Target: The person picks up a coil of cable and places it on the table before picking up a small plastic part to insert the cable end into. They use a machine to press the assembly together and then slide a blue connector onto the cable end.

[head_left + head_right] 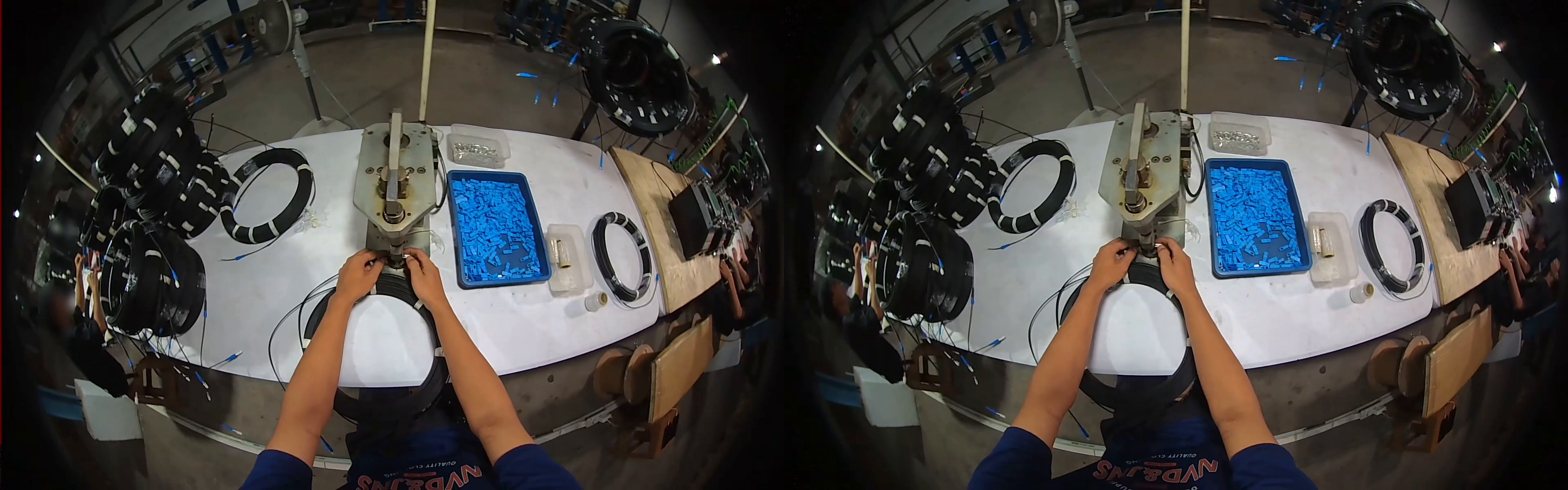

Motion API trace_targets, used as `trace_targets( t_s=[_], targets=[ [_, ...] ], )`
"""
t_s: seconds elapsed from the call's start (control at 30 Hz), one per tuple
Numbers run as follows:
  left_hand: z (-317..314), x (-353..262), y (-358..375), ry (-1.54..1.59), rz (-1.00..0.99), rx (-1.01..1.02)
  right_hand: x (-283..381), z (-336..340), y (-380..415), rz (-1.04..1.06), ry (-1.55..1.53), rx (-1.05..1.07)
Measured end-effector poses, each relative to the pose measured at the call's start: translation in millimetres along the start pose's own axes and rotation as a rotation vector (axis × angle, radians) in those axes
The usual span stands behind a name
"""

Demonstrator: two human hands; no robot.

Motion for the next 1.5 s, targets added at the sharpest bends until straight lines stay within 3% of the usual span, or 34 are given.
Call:
trace_targets(
  t_s=[0.43,0.8,1.5],
  targets=[
    [5.7,-12.5,3.4,-0.042,0.011,-0.025,-7.1,2.4,-2.7,0.041,-0.132,-0.039],
    [5.1,-13.9,1.9,-0.079,-0.138,-0.081,1.6,2.2,-1.3,0.082,-0.1,-0.083],
    [5.2,-10.1,-1.5,-0.073,0.012,-0.045,0.8,-0.5,-4.6,0.057,-0.056,-0.09]
  ],
)
Point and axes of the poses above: each hand's wrist, its own y-axis away from the middle knuckle, its own z-axis out of the back of the hand, x = y × z, the point moved 8 cm from there along -y, towards the middle knuckle, and after that the axes turned 14 degrees about -x, right-handed, at the moved point
